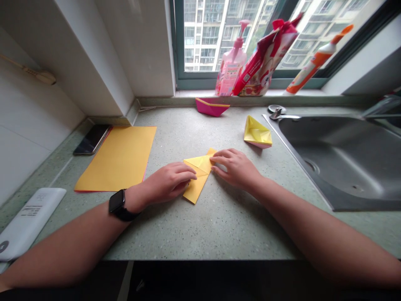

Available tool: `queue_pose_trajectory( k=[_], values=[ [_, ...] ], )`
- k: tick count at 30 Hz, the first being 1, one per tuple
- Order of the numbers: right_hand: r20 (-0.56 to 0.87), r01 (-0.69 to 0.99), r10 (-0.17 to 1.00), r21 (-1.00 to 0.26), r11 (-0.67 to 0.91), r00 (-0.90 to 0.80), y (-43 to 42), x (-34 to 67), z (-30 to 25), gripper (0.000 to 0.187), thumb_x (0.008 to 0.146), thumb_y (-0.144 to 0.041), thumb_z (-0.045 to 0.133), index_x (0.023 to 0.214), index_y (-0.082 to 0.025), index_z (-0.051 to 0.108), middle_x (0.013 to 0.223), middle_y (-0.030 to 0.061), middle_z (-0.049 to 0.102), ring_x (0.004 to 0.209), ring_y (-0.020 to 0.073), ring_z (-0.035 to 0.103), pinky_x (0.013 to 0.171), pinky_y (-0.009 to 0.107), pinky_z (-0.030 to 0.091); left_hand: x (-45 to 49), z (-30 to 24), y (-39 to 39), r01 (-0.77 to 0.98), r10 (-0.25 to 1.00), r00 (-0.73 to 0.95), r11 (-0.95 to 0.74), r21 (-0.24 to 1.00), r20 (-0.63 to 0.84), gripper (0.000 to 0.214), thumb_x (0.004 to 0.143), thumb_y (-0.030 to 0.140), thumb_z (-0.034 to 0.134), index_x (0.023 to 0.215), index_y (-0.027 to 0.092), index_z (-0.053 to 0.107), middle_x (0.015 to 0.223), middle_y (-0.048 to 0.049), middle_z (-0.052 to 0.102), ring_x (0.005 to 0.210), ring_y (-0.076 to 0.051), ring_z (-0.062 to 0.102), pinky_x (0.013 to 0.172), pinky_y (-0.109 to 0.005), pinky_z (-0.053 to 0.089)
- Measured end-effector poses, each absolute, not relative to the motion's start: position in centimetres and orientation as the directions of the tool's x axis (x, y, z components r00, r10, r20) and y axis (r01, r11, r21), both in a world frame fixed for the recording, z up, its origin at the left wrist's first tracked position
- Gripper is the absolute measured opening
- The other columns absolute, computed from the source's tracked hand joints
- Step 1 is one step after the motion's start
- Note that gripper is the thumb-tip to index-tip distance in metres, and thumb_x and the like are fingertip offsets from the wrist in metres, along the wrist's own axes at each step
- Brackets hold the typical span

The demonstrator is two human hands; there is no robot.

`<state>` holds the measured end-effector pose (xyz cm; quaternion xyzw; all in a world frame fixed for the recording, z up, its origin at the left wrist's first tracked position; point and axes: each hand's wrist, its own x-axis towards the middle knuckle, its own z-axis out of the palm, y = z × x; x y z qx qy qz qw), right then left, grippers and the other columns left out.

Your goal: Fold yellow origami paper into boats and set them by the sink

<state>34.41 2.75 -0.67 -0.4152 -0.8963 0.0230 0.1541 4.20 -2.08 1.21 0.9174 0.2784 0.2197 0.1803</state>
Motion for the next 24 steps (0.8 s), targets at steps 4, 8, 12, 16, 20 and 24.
queue_pose_trajectory(
  k=[4, 8, 12, 16, 20, 24],
  values=[
    [0.223, 0.662, 0.694, -0.206, 0.72, -0.685, 2.7, 34.1, -1.3, 0.038, 0.107, -0.043, 0.067, 0.141, -0.029, 0.074, 0.15, 0.0099, 0.072, 0.14, 0.0369, 0.063, 0.12, 0.066, 0.047, 3.9, 0.5, -1.1, 0.43, 0.567, 0.767, -0.802, 0.414, 0.3, 0.039, 0.105, 0.005, 0.047, 0.128, 0.022, 0.074, 0.142, -0.0115, 0.075, 0.134, -0.026, 0.068, 0.121, -0.052, 0.052],
    [0.25, 0.621, 0.666, -0.24, 0.746, -0.703, 2.9, 34.1, -1.6, 0.046, 0.107, -0.04, 0.067, 0.151, -0.031, 0.067, 0.161, 0.011, 0.064, 0.152, 0.0382, 0.054, 0.125, 0.071, 0.041, 3.8, 0.5, -0.9, 0.491, 0.593, 0.77, -0.786, 0.376, 0.233, 0.036, 0.108, 0.009, 0.048, 0.128, 0.022, 0.075, 0.143, -0.0103, 0.075, 0.129, -0.026, 0.071, 0.116, -0.05, 0.053],
    [0.349, 0.521, 0.602, -0.304, 0.797, -0.718, 2.8, 34.3, -0.6, 0.04, 0.105, -0.037, 0.069, 0.144, -0.031, 0.071, 0.146, 0.0112, 0.074, 0.139, 0.0334, 0.064, 0.118, 0.061, 0.052, 3.9, 0.6, -1.3, 0.558, 0.634, 0.749, -0.761, 0.331, 0.195, 0.028, 0.115, 0.026, 0.051, 0.132, 0.024, 0.074, 0.146, -0.0105, 0.074, 0.127, -0.028, 0.071, 0.113, -0.051, 0.052],
    [0.294, 0.43, 0.519, -0.316, 0.845, -0.803, 2.3, 34.1, 0.4, 0.027, 0.101, -0.041, 0.075, 0.125, -0.028, 0.079, 0.129, 0.0094, 0.08, 0.121, 0.0299, 0.073, 0.109, 0.054, 0.058, 4.1, 0.5, -1.6, 0.589, 0.644, 0.743, -0.758, 0.282, 0.181, 0.029, 0.113, 0.026, 0.055, 0.138, 0.021, 0.07, 0.142, -0.0116, 0.075, 0.125, -0.03, 0.071, 0.109, -0.049, 0.054],
    [0.243, 0.419, 0.487, -0.284, 0.862, -0.839, 1.9, 33.9, -0.2, 0.029, 0.102, -0.032, 0.075, 0.13, -0.03, 0.079, 0.136, 0.006, 0.08, 0.131, 0.0289, 0.071, 0.121, 0.058, 0.05, 4.0, 0.5, -1.7, 0.61, 0.646, 0.74, -0.761, 0.218, 0.186, 0.031, 0.113, 0.026, 0.055, 0.139, 0.021, 0.07, 0.138, -0.013, 0.075, 0.123, -0.031, 0.069, 0.11, -0.052, 0.054],
    [0.235, 0.492, 0.53, -0.206, 0.846, -0.815, 1.8, 33.7, -1.7, 0.044, 0.102, -0.023, 0.074, 0.143, -0.039, 0.074, 0.156, 0.0017, 0.069, 0.153, 0.0322, 0.056, 0.127, 0.064, 0.043, 4.1, 0.8, -1.6, 0.515, 0.566, 0.782, -0.823, 0.24, 0.262, 0.03, 0.11, 0.024, 0.061, 0.138, 0.024, 0.072, 0.149, -0.0145, 0.068, 0.142, -0.032, 0.061, 0.122, -0.057, 0.048]
  ],
)
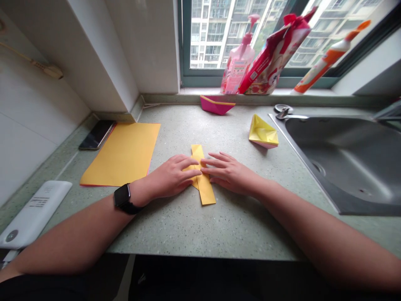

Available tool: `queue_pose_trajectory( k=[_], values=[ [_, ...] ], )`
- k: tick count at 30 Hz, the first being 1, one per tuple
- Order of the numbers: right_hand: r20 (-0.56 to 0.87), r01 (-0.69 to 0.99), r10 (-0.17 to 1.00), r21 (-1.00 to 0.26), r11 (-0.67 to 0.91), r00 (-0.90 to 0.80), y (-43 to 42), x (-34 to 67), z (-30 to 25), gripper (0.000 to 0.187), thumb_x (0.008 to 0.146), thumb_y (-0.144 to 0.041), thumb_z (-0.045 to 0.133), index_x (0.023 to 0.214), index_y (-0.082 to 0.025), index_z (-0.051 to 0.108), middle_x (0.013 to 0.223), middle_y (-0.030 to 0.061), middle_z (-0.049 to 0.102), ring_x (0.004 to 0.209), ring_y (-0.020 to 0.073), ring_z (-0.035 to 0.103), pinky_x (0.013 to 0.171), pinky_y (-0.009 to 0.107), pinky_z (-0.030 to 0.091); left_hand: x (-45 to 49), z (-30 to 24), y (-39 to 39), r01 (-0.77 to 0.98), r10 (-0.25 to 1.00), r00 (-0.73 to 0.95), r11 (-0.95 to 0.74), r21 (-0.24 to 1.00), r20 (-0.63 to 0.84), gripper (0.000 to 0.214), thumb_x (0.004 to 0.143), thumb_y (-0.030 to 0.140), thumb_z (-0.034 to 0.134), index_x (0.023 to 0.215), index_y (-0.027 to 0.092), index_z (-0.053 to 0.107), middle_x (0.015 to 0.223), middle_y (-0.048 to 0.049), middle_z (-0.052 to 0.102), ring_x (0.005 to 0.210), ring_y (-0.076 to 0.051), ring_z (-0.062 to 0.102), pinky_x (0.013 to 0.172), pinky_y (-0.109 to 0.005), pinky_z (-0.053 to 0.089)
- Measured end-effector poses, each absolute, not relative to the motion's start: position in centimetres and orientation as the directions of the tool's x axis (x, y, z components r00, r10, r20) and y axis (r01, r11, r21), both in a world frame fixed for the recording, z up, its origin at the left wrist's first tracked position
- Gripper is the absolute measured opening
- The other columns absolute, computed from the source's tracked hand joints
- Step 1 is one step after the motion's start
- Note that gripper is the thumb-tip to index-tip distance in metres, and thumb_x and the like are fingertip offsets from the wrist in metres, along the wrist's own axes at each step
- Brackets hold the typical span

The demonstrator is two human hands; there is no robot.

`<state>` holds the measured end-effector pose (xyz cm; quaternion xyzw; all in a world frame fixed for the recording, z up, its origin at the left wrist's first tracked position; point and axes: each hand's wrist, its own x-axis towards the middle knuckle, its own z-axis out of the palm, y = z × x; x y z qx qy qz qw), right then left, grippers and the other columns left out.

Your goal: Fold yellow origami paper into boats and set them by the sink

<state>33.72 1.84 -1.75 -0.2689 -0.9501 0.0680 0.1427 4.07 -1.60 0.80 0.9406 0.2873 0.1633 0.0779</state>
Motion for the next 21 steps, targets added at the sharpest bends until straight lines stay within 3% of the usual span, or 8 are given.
queue_pose_trajectory(
  k=[4, 9, 12, 17, 21],
  values=[
    [0.273, 0.525, 0.561, -0.198, 0.828, -0.782, 2.0, 33.3, -2.3, 0.04, 0.104, -0.024, 0.07, 0.142, -0.038, 0.075, 0.16, 0.0052, 0.065, 0.152, 0.0339, 0.056, 0.124, 0.065, 0.047, 4.3, 0.9, -1.5, 0.401, 0.487, 0.833, -0.859, 0.319, 0.262, 0.025, 0.11, 0.022, 0.061, 0.131, 0.025, 0.075, 0.157, -0.0133, 0.065, 0.147, -0.031, 0.059, 0.127, -0.057, 0.046],
    [0.331, 0.446, 0.535, -0.309, 0.84, -0.778, 2.4, 33.6, -0.8, 0.025, 0.11, -0.031, 0.061, 0.127, -0.03, 0.079, 0.131, 0.0084, 0.079, 0.128, 0.0284, 0.07, 0.113, 0.054, 0.057, 4.2, 0.6, -1.4, 0.456, 0.548, 0.809, -0.813, 0.361, 0.214, 0.029, 0.114, 0.024, 0.056, 0.136, 0.025, 0.074, 0.155, -0.0115, 0.068, 0.14, -0.029, 0.066, 0.123, -0.054, 0.05],
    [0.293, 0.362, 0.475, -0.365, 0.857, -0.83, 2.2, 34.0, 0.2, 0.026, 0.106, -0.043, 0.069, 0.124, -0.027, 0.077, 0.126, 0.0101, 0.078, 0.124, 0.029, 0.07, 0.111, 0.052, 0.057, 4.3, 0.4, -1.6, 0.521, 0.593, 0.782, -0.791, 0.322, 0.191, 0.03, 0.115, 0.028, 0.055, 0.138, 0.024, 0.073, 0.155, -0.011, 0.068, 0.14, -0.03, 0.066, 0.122, -0.054, 0.05],
    [0.214, 0.296, 0.405, -0.408, 0.864, -0.889, 1.5, 33.9, 0.5, 0.054, 0.092, -0.059, 0.083, 0.133, -0.027, 0.072, 0.137, 0.013, 0.072, 0.131, 0.0316, 0.065, 0.115, 0.053, 0.053, 4.5, 0.5, -1.8, 0.677, 0.714, 0.68, -0.699, 0.231, 0.168, 0.029, 0.113, 0.028, 0.058, 0.138, 0.02, 0.071, 0.152, -0.0128, 0.069, 0.141, -0.033, 0.064, 0.12, -0.055, 0.049],
    [0.256, 0.314, 0.418, -0.361, 0.878, -0.872, 1.6, 33.6, 0.0, 0.036, 0.1, -0.048, 0.077, 0.127, -0.026, 0.073, 0.13, 0.0113, 0.075, 0.124, 0.0297, 0.068, 0.111, 0.05, 0.054, 4.3, 0.8, -1.8, 0.723, 0.756, 0.636, -0.654, 0.223, 0.154, 0.032, 0.111, 0.03, 0.062, 0.14, 0.02, 0.07, 0.15, -0.013, 0.07, 0.135, -0.034, 0.066, 0.115, -0.054, 0.05]
  ],
)
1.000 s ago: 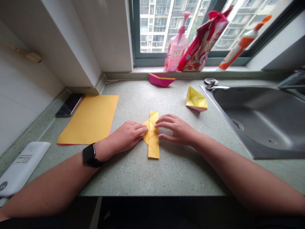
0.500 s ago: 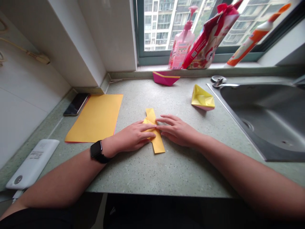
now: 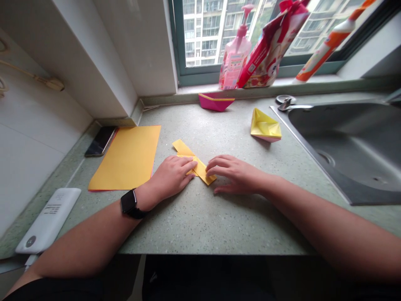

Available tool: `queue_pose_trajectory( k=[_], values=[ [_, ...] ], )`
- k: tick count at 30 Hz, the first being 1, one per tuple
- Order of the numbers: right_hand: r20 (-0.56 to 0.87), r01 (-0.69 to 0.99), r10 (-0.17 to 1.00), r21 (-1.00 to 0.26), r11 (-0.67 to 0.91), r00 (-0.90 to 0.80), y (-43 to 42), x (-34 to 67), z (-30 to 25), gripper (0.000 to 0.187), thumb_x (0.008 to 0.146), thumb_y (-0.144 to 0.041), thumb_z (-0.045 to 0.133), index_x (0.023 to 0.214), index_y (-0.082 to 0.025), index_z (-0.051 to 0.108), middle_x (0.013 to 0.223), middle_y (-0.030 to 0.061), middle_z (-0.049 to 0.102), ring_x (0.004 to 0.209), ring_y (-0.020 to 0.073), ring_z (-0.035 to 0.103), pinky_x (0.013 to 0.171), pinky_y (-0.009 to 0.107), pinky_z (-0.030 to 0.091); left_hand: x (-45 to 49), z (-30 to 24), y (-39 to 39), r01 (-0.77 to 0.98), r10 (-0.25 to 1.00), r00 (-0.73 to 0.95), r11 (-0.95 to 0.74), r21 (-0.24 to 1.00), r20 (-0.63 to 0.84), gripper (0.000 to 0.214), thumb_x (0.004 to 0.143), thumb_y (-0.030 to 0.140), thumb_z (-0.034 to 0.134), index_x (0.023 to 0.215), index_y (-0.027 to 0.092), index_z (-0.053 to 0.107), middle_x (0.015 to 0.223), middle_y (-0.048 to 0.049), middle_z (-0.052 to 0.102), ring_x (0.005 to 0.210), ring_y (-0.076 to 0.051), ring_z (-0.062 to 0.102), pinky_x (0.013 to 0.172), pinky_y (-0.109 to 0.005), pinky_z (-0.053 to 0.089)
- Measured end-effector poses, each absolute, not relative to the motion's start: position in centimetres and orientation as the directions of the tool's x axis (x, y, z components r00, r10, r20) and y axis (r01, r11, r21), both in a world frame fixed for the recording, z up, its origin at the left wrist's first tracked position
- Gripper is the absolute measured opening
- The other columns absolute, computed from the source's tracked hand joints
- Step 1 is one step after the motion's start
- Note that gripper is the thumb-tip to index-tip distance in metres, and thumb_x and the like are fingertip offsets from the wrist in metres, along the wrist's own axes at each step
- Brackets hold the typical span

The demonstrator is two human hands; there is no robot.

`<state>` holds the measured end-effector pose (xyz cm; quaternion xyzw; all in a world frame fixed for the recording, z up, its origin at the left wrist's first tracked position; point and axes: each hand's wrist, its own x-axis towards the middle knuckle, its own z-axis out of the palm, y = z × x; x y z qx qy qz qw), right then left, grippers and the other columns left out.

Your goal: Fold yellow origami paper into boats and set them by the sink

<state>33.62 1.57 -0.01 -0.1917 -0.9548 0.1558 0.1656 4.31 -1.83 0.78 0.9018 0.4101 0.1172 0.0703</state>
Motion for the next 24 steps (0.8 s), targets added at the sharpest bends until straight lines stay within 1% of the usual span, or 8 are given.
queue_pose_trajectory(
  k=[3, 5, 7, 10, 14, 18, 21, 24],
  values=[
    [0.288, 0.316, 0.419, -0.341, 0.885, -0.861, 2.0, 33.6, -0.1, 0.021, 0.106, -0.041, 0.069, 0.119, -0.026, 0.075, 0.123, 0.0078, 0.078, 0.117, 0.0259, 0.071, 0.111, 0.048, 0.053, 4.3, 1.0, -2.0, 0.73, 0.757, 0.636, -0.653, 0.203, 0.148, 0.033, 0.11, 0.034, 0.064, 0.14, 0.02, 0.07, 0.145, -0.013, 0.072, 0.128, -0.034, 0.068, 0.108, -0.051, 0.052],
    [0.308, 0.296, 0.405, -0.343, 0.891, -0.861, 2.2, 33.7, 0.0, 0.016, 0.108, -0.037, 0.067, 0.115, -0.027, 0.076, 0.12, 0.0058, 0.08, 0.114, 0.0237, 0.073, 0.111, 0.046, 0.052, 4.4, 1.3, -2.3, 0.736, 0.755, 0.642, -0.656, 0.167, 0.138, 0.031, 0.11, 0.036, 0.064, 0.136, 0.021, 0.072, 0.138, -0.0118, 0.074, 0.121, -0.033, 0.069, 0.103, -0.049, 0.053],
    [0.318, 0.264, 0.381, -0.353, 0.898, -0.868, 2.3, 33.8, 0.1, 0.016, 0.106, -0.039, 0.069, 0.114, -0.026, 0.076, 0.119, 0.0055, 0.08, 0.114, 0.0233, 0.073, 0.11, 0.045, 0.052, 4.6, 1.5, -2.6, 0.748, 0.757, 0.641, -0.653, 0.118, 0.125, 0.03, 0.111, 0.039, 0.063, 0.133, 0.022, 0.073, 0.129, -0.0109, 0.076, 0.112, -0.031, 0.07, 0.098, -0.048, 0.053],
    [0.305, 0.243, 0.362, -0.364, 0.899, -0.881, 2.4, 34.0, -0.1, 0.027, 0.1, -0.046, 0.078, 0.118, -0.026, 0.076, 0.123, 0.0072, 0.079, 0.117, 0.0254, 0.072, 0.109, 0.045, 0.053, 5.0, 1.8, -3.0, 0.772, 0.771, 0.625, -0.633, 0.049, 0.118, 0.032, 0.11, 0.043, 0.064, 0.13, 0.021, 0.075, 0.119, -0.0106, 0.075, 0.101, -0.03, 0.068, 0.092, -0.047, 0.053],
    [0.322, 0.316, 0.42, -0.329, 0.89, -0.848, 2.8, 34.3, -0.5, 0.021, 0.103, -0.037, 0.074, 0.121, -0.026, 0.076, 0.121, 0.0075, 0.079, 0.114, 0.0256, 0.072, 0.104, 0.045, 0.055, 5.2, 1.8, -3.1, 0.796, 0.79, 0.596, -0.605, 0.025, 0.143, 0.03, 0.108, 0.044, 0.066, 0.123, 0.019, 0.076, 0.113, -0.0113, 0.074, 0.099, -0.03, 0.066, 0.09, -0.047, 0.053],
    [0.355, 0.342, 0.455, -0.338, 0.877, -0.817, 3.3, 34.4, -0.7, 0.01, 0.105, -0.027, 0.069, 0.11, -0.026, 0.078, 0.112, 0.0053, 0.08, 0.103, 0.0223, 0.072, 0.094, 0.039, 0.055, 5.0, 1.2, -2.4, 0.744, 0.745, 0.636, -0.661, 0.097, 0.2, 0.024, 0.107, 0.038, 0.068, 0.113, 0.016, 0.075, 0.121, -0.0142, 0.073, 0.108, -0.032, 0.066, 0.098, -0.05, 0.054],
    [0.376, 0.343, 0.468, -0.352, 0.871, -0.8, 3.4, 34.2, -0.9, 0.011, 0.105, -0.026, 0.068, 0.101, -0.025, 0.078, 0.107, 0.0045, 0.08, 0.097, 0.0208, 0.072, 0.088, 0.036, 0.054, 4.9, 0.6, -1.7, 0.591, 0.64, 0.722, -0.768, 0.247, 0.263, 0.016, 0.11, 0.028, 0.062, 0.109, 0.017, 0.073, 0.126, -0.0133, 0.072, 0.116, -0.028, 0.066, 0.105, -0.046, 0.054],
    [0.375, 0.356, 0.479, -0.352, 0.866, -0.794, 3.3, 34.1, -1.0, 0.011, 0.104, -0.025, 0.069, 0.098, -0.025, 0.079, 0.105, 0.0048, 0.08, 0.096, 0.0209, 0.071, 0.088, 0.037, 0.054, 4.9, 0.2, -1.2, 0.451, 0.565, 0.767, -0.812, 0.371, 0.304, 0.021, 0.114, 0.022, 0.053, 0.115, 0.018, 0.073, 0.126, -0.0106, 0.074, 0.115, -0.024, 0.068, 0.103, -0.04, 0.056]
  ],
)
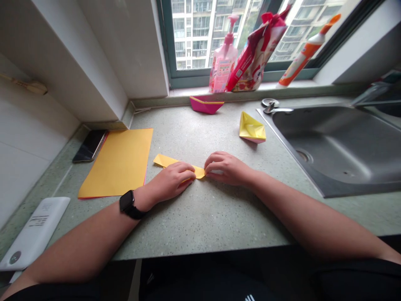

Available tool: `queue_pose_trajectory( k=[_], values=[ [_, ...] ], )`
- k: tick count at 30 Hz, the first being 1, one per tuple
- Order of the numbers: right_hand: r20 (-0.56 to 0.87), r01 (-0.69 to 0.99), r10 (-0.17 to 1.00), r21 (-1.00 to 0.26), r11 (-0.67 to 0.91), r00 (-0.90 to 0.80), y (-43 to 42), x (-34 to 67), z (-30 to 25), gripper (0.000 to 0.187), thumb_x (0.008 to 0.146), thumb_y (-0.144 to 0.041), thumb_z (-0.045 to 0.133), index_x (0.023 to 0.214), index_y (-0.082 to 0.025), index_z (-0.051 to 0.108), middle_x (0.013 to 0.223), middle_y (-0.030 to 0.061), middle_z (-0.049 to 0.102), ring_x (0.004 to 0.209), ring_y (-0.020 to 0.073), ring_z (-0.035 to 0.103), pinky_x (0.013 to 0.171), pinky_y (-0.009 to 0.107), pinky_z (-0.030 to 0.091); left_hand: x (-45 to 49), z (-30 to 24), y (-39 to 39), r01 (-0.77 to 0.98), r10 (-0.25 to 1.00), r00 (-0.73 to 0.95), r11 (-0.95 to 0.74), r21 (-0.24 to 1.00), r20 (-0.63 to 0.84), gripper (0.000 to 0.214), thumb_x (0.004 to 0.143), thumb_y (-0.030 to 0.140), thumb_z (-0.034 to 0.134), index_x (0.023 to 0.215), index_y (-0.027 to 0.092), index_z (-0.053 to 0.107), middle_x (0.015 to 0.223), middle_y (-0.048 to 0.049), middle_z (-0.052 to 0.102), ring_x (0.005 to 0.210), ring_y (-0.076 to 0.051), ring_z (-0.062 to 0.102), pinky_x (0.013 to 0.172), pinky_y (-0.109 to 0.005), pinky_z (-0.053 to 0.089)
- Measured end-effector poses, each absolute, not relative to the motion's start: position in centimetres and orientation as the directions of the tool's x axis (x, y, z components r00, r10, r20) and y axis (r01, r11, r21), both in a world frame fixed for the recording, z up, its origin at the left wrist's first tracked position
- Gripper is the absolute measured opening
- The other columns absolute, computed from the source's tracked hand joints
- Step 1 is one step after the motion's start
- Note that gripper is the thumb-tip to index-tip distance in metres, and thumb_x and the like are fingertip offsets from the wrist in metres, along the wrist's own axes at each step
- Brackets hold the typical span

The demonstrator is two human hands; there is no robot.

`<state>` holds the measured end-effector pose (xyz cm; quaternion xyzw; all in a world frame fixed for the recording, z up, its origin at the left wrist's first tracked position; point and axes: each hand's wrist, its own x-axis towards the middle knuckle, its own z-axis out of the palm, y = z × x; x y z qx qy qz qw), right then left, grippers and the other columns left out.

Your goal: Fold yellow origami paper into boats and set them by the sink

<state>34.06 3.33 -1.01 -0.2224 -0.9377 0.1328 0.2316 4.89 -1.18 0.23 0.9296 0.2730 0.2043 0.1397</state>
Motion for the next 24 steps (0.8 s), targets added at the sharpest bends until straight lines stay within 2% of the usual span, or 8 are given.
queue_pose_trajectory(
  k=[14, 17, 21, 24],
  values=[
    [0.318, 0.477, 0.626, -0.435, 0.764, -0.712, 3.3, 33.2, -1.1, 0.013, 0.104, -0.03, 0.069, 0.094, -0.022, 0.074, 0.104, 0.0082, 0.073, 0.097, 0.023, 0.066, 0.089, 0.039, 0.051, 4.8, 0.3, -0.6, 0.412, 0.549, 0.782, -0.81, 0.416, 0.294, 0.019, 0.113, 0.022, 0.055, 0.111, 0.021, 0.074, 0.123, -0.0083, 0.077, 0.112, -0.025, 0.071, 0.099, -0.042, 0.058],
    [0.321, 0.48, 0.638, -0.45, 0.753, -0.7, 3.3, 33.1, -1.2, 0.012, 0.102, -0.029, 0.071, 0.092, -0.022, 0.074, 0.104, 0.0079, 0.072, 0.097, 0.0231, 0.066, 0.089, 0.039, 0.05, 4.8, 0.1, -0.6, 0.431, 0.57, 0.767, -0.798, 0.421, 0.295, 0.017, 0.112, 0.024, 0.057, 0.122, 0.019, 0.07, 0.124, -0.01, 0.077, 0.116, -0.027, 0.071, 0.102, -0.046, 0.057],
    [0.307, 0.488, 0.648, -0.459, 0.742, -0.697, 3.3, 33.0, -1.2, 0.012, 0.101, -0.029, 0.072, 0.091, -0.022, 0.074, 0.105, 0.0078, 0.073, 0.098, 0.0235, 0.066, 0.091, 0.041, 0.049, 4.8, -0.2, -0.7, 0.443, 0.552, 0.787, -0.817, 0.37, 0.277, 0.034, 0.113, 0.028, 0.057, 0.145, 0.022, 0.064, 0.137, -0.0112, 0.073, 0.123, -0.029, 0.068, 0.107, -0.051, 0.056],
    [0.303, 0.487, 0.65, -0.465, 0.739, -0.697, 3.3, 33.0, -1.2, 0.012, 0.101, -0.029, 0.073, 0.091, -0.022, 0.074, 0.106, 0.0079, 0.073, 0.1, 0.0234, 0.066, 0.093, 0.041, 0.049, 4.8, -0.2, -0.8, 0.456, 0.538, 0.796, -0.834, 0.31, 0.276, 0.037, 0.113, 0.031, 0.057, 0.149, 0.024, 0.065, 0.14, -0.0124, 0.07, 0.124, -0.031, 0.066, 0.108, -0.054, 0.056]
  ],
)
